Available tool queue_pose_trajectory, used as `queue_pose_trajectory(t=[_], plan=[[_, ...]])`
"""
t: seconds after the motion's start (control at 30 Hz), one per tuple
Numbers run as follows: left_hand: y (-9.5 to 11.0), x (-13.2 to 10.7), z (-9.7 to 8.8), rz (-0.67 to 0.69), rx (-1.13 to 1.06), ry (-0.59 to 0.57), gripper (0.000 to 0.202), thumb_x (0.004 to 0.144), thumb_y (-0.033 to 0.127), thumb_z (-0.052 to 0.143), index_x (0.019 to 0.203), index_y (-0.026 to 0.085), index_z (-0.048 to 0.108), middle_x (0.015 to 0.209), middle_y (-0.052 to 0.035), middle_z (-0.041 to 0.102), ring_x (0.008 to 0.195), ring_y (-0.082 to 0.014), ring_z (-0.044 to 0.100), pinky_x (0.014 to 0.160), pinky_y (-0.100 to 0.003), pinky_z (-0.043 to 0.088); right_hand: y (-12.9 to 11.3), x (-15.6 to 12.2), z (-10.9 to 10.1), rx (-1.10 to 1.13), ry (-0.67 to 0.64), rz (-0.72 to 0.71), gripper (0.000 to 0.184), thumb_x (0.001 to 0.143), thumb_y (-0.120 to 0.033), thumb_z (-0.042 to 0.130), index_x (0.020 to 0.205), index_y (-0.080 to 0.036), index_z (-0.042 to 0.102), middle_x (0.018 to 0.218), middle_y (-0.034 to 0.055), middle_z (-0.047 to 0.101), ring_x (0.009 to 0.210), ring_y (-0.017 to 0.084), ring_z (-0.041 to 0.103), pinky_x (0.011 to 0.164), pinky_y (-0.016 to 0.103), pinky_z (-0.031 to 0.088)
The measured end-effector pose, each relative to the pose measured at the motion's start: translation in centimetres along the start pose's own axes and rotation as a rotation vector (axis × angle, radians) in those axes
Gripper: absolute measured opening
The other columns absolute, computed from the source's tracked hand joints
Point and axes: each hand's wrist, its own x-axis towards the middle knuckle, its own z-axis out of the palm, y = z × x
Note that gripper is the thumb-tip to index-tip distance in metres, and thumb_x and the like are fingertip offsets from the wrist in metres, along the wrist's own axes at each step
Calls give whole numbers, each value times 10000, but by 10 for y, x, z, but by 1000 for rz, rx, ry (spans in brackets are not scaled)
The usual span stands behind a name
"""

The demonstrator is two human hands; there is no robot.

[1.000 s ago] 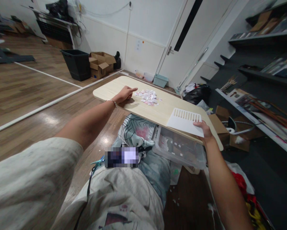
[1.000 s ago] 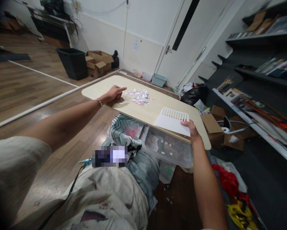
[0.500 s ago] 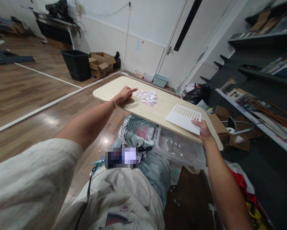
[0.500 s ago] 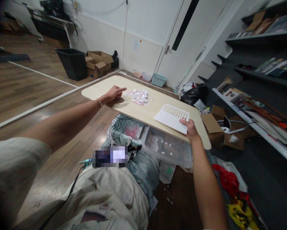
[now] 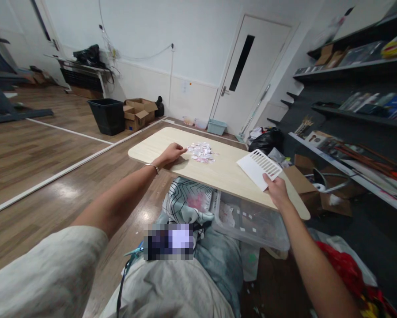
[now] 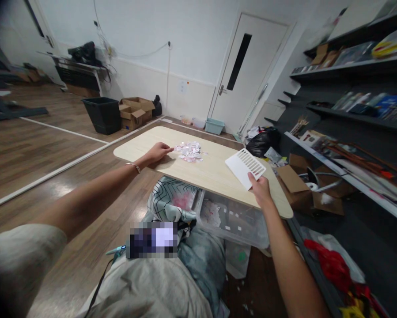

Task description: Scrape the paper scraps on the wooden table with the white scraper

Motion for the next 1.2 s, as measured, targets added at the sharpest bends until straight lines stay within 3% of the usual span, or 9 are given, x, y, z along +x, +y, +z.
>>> queue_pose_trajectory(t=[0.1,0.23,0.33,0.43,0.63,0.8,0.93,1.1,1.2], plan=[[8,-1,2,74,316,-13,486,1046,383,637,589,228,582,570,-33,549,633,-194,523,675,-345,337,-4,-5,1,-56,-74,50,704,521,-711,1127,892,-214,794,857,99,865,956,376,879,801,487,756],[16,-4,7,28,614,-21,352,1010,352,618,907,175,905,971,-196,873,927,-327,791,773,-369,460,-8,-5,2,-90,-85,41,713,492,-746,1125,845,-231,780,858,102,870,983,397,880,910,565,760],[19,-5,10,-31,674,-27,402,1002,331,609,1088,158,962,1166,-237,905,1078,-370,839,831,-370,515,-11,-1,8,-118,-98,-60,740,578,-857,1056,899,-234,817,1010,136,916,1149,417,878,1132,634,702],[20,-4,11,-61,682,-44,410,989,326,614,1115,162,967,1215,-231,908,1129,-375,847,856,-365,538,-16,6,24,-157,-174,-198,757,689,-903,991,1021,-231,879,1232,160,932,1345,415,839,1325,627,583],[21,-3,9,-80,663,-53,439,996,328,606,1176,156,968,1215,-232,907,1144,-381,851,889,-378,561,-27,14,64,-222,-387,-197,779,708,-926,964,1016,-212,912,1280,169,929,1315,452,856,1299,644,612],[23,-5,8,-92,661,-54,435,987,338,623,1179,157,968,1207,-223,913,1093,-367,848,875,-368,563,-34,17,71,-272,-464,-205,649,754,-837,981,984,-233,923,1199,129,944,1300,445,862,1280,650,625],[22,-4,8,-75,692,-63,451,1003,349,595,1176,152,962,1221,-227,912,1110,-366,845,849,-360,550,-42,24,47,-346,-527,-210,522,823,-713,983,1004,-225,938,1209,135,943,1340,454,852,1296,657,611],[18,-3,10,-74,686,-54,456,996,352,595,1184,152,959,1243,-231,905,1130,-378,839,867,-370,554,-36,19,-23,-380,-517,-122,563,719,-745,1038,942,-242,919,1151,137,946,1289,440,870,1292,651,620],[18,-2,10,-78,666,-45,444,976,357,617,1172,153,959,1242,-233,902,1136,-390,835,883,-379,560,-21,1,-61,-291,-429,-28,623,692,-802,1046,960,-259,897,1048,115,939,1220,416,893,1175,592,710]])
